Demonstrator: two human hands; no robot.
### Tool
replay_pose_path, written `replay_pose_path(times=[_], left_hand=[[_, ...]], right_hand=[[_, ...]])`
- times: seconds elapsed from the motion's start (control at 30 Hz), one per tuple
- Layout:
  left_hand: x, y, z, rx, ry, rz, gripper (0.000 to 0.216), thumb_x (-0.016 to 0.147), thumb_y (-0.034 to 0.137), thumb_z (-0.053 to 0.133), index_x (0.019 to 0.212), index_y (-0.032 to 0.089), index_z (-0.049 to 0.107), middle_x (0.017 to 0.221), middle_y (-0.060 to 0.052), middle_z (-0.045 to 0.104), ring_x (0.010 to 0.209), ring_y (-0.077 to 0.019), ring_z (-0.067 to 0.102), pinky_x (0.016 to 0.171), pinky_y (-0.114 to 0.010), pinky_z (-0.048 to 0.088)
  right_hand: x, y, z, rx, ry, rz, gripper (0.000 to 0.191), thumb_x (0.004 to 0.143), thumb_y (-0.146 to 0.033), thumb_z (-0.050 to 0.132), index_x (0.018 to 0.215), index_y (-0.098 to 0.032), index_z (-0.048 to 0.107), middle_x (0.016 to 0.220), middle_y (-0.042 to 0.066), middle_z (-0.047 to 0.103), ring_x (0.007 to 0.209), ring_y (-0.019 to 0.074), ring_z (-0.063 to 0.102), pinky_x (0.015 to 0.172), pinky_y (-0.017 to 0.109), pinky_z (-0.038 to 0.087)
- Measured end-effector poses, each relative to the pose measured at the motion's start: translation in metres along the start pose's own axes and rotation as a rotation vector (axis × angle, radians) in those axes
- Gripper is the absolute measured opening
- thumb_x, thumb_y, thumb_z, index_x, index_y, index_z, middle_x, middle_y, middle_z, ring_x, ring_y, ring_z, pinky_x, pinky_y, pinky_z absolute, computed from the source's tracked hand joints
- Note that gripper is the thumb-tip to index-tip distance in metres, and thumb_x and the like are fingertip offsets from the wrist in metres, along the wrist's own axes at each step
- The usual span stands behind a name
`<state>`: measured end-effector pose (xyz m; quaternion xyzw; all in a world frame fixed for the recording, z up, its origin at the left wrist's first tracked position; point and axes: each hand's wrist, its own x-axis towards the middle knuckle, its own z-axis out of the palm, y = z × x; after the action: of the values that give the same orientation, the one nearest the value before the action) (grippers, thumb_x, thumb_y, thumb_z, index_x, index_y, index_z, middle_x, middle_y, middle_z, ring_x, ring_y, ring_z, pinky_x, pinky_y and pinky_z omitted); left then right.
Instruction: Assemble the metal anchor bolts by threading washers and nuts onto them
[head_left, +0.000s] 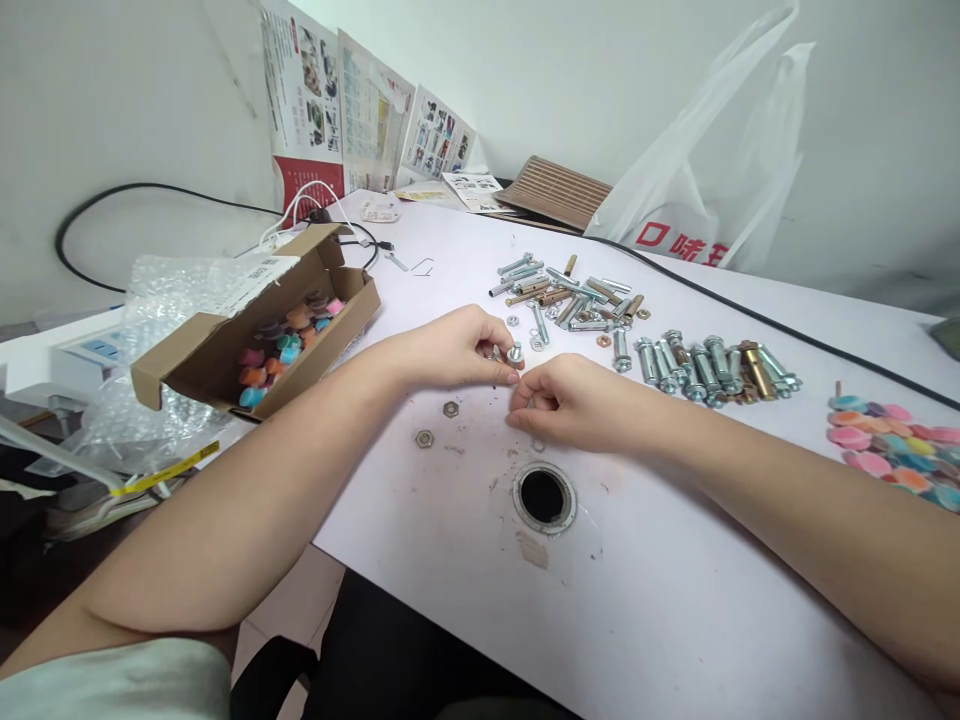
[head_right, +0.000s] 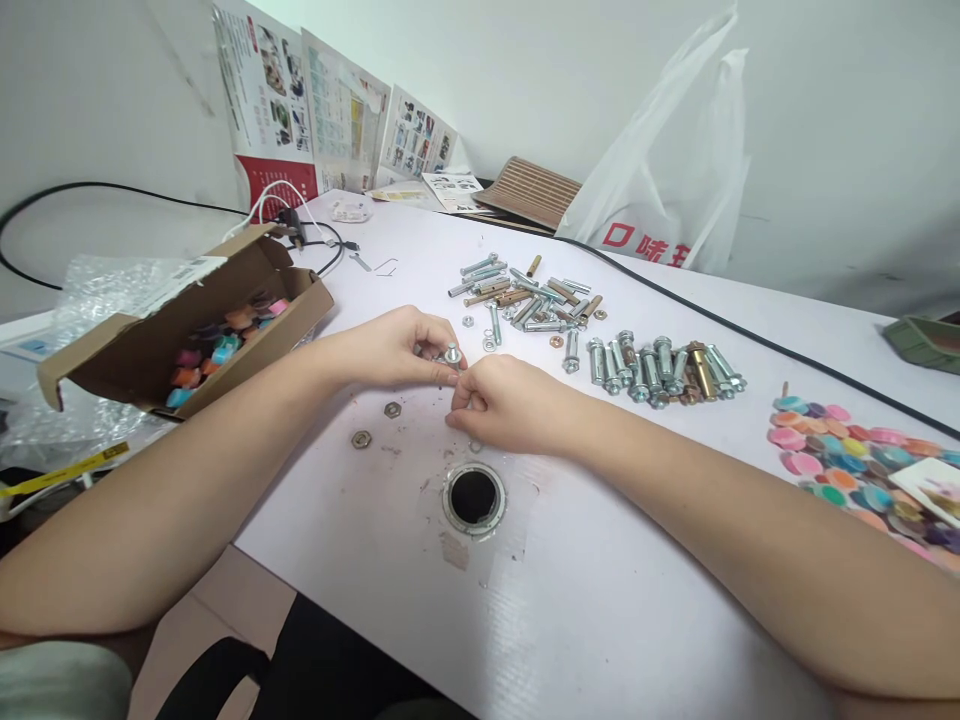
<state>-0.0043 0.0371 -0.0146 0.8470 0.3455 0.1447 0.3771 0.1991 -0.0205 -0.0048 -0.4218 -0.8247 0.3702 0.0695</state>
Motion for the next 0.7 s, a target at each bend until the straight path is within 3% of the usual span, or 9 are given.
replay_pose_path(times=[0.1, 0.27, 0.53, 0.7], left_hand=[[0.0, 0.0, 0.0, -0.004, 0.002, -0.004, 0.025, 0.075, 0.038, 0.071, 0.079, 0.013, 0.071, 0.066, 0.0, 0.054, 0.059, -0.008, 0.042, 0.054, -0.023, 0.031], [-0.001, 0.001, 0.001, -0.036, 0.004, 0.018, 0.025, 0.074, 0.038, 0.07, 0.085, 0.016, 0.074, 0.068, 0.0, 0.059, 0.06, -0.0085, 0.046, 0.056, -0.023, 0.033], [-0.001, 0.001, 0.0, -0.008, -0.009, 0.019, 0.025, 0.076, 0.038, 0.068, 0.086, 0.016, 0.073, 0.066, 0.001, 0.058, 0.06, -0.0083, 0.046, 0.056, -0.024, 0.032], [-0.003, 0.004, 0.0, -0.04, 0.002, 0.012, 0.024, 0.076, 0.036, 0.069, 0.086, 0.015, 0.074, 0.068, -0.001, 0.06, 0.06, -0.0091, 0.047, 0.057, -0.024, 0.035]], right_hand=[[-0.002, -0.005, -0.016, 0.18, 0.069, 0.029, 0.022, 0.082, -0.039, 0.069, 0.079, -0.018, 0.072, 0.047, -0.006, 0.042, 0.043, 0.007, 0.032, 0.044, 0.025, 0.024], [0.0, -0.01, -0.026, 0.332, 0.491, 0.114, 0.031, 0.08, -0.045, 0.072, 0.083, -0.014, 0.072, 0.046, -0.006, 0.037, 0.043, 0.0059, 0.023, 0.043, 0.026, 0.016], [0.012, 0.003, -0.01, 0.342, 0.46, 0.126, 0.029, 0.08, -0.042, 0.073, 0.082, -0.013, 0.073, 0.047, -0.006, 0.035, 0.044, 0.0054, 0.023, 0.044, 0.025, 0.015], [-0.012, -0.024, -0.022, 0.323, 0.517, 0.094, 0.027, 0.086, -0.041, 0.065, 0.089, -0.016, 0.074, 0.05, -0.001, 0.048, 0.043, 0.0074, 0.032, 0.042, 0.026, 0.022]])
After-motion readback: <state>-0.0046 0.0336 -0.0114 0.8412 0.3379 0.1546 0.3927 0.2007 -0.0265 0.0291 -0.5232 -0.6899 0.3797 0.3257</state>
